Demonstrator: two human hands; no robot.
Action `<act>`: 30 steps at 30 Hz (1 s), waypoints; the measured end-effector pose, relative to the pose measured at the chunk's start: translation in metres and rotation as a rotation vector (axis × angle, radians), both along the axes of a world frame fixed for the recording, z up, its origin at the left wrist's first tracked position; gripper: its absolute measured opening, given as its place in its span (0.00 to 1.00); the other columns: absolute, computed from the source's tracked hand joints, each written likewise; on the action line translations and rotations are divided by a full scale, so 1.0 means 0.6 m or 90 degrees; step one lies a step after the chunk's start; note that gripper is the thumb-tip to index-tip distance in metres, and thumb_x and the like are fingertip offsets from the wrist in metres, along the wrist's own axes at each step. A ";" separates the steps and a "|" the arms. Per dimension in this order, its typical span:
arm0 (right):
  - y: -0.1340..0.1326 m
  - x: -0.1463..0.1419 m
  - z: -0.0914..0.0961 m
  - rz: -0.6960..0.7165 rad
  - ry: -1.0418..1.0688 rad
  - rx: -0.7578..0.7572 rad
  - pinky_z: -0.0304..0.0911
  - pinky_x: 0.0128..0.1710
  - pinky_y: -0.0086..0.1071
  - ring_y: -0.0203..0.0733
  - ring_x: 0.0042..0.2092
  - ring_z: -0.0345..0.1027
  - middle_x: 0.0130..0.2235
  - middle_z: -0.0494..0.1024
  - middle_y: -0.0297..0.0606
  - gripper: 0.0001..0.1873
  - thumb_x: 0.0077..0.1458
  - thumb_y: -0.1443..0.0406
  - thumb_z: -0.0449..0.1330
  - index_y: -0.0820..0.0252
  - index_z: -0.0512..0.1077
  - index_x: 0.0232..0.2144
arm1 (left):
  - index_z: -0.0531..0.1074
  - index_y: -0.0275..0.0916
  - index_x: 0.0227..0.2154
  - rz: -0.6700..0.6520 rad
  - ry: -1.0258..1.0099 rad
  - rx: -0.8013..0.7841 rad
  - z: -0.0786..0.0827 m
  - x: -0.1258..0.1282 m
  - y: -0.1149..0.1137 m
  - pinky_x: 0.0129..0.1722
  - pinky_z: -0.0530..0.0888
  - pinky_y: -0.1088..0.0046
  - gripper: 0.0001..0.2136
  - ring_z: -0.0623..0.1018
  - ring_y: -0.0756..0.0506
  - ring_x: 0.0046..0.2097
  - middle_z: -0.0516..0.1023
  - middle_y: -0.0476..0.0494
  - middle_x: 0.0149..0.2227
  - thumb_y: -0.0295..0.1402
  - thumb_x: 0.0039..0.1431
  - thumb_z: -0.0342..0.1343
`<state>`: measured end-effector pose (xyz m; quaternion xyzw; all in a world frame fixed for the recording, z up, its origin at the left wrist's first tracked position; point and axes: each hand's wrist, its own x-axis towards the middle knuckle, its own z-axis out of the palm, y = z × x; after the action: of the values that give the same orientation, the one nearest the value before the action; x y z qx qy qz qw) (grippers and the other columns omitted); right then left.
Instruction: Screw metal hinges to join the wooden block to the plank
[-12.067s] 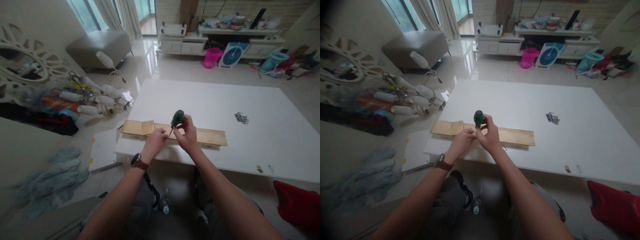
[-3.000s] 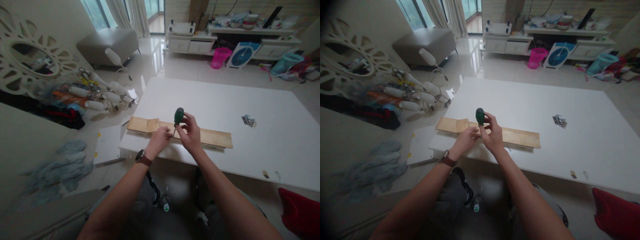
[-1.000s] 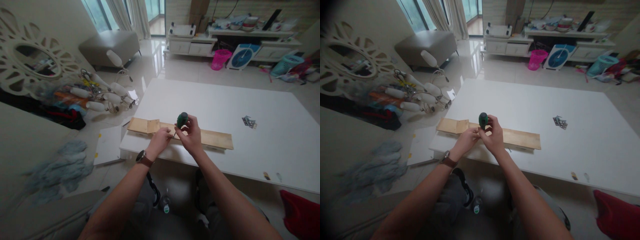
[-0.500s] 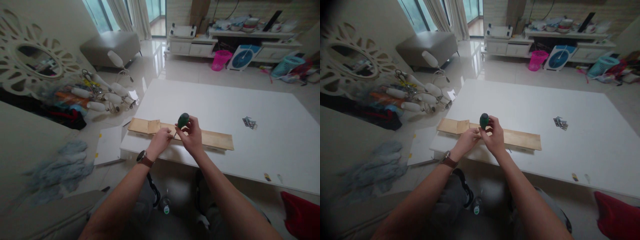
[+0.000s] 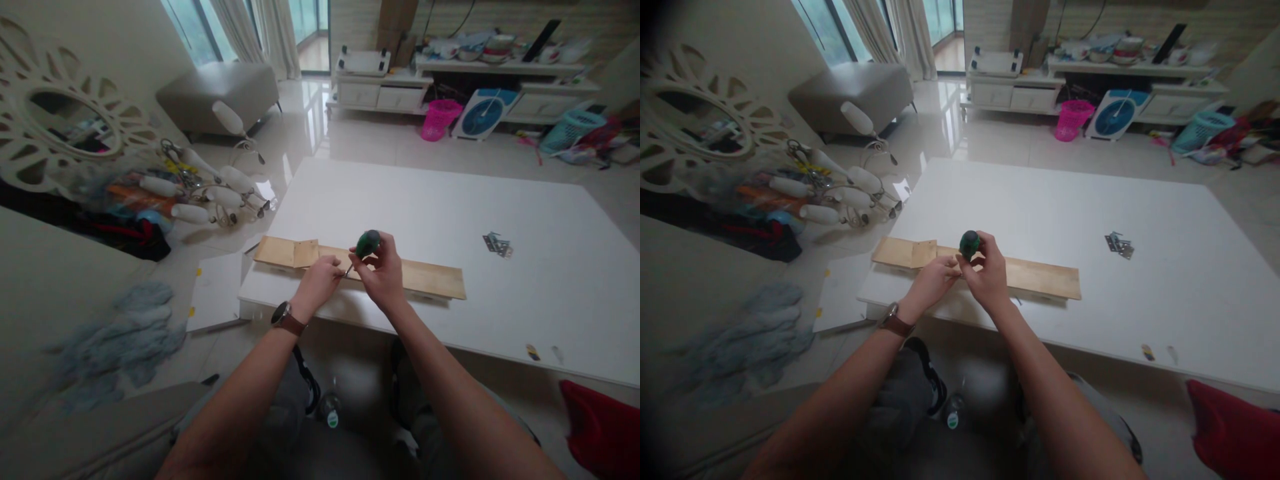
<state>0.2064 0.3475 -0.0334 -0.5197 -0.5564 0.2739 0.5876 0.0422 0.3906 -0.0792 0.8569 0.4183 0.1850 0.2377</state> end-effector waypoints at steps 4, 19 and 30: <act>-0.001 -0.002 0.002 0.013 0.007 0.008 0.77 0.35 0.35 0.45 0.46 0.79 0.46 0.77 0.37 0.23 0.57 0.65 0.66 0.47 0.65 0.53 | 0.86 0.43 0.39 0.000 0.001 0.001 -0.001 0.000 0.000 0.57 0.77 0.64 0.10 0.80 0.43 0.52 0.82 0.39 0.49 0.27 0.67 0.60; 0.003 -0.003 -0.003 0.002 0.019 0.010 0.75 0.32 0.33 0.44 0.45 0.78 0.43 0.77 0.35 0.23 0.57 0.65 0.66 0.48 0.66 0.52 | 0.87 0.45 0.41 0.004 -0.008 0.009 -0.007 0.000 0.000 0.57 0.77 0.63 0.10 0.80 0.42 0.53 0.82 0.40 0.50 0.26 0.65 0.62; 0.004 -0.009 -0.005 -0.007 -0.005 0.034 0.76 0.35 0.35 0.45 0.46 0.78 0.46 0.79 0.38 0.24 0.56 0.67 0.65 0.49 0.68 0.54 | 0.87 0.44 0.39 0.006 -0.021 -0.003 -0.006 -0.001 -0.002 0.57 0.77 0.62 0.10 0.80 0.41 0.53 0.82 0.39 0.49 0.25 0.64 0.61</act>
<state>0.2010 0.3496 -0.0362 -0.5080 -0.5630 0.2539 0.6004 0.0417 0.3891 -0.0831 0.8510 0.4190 0.1994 0.2460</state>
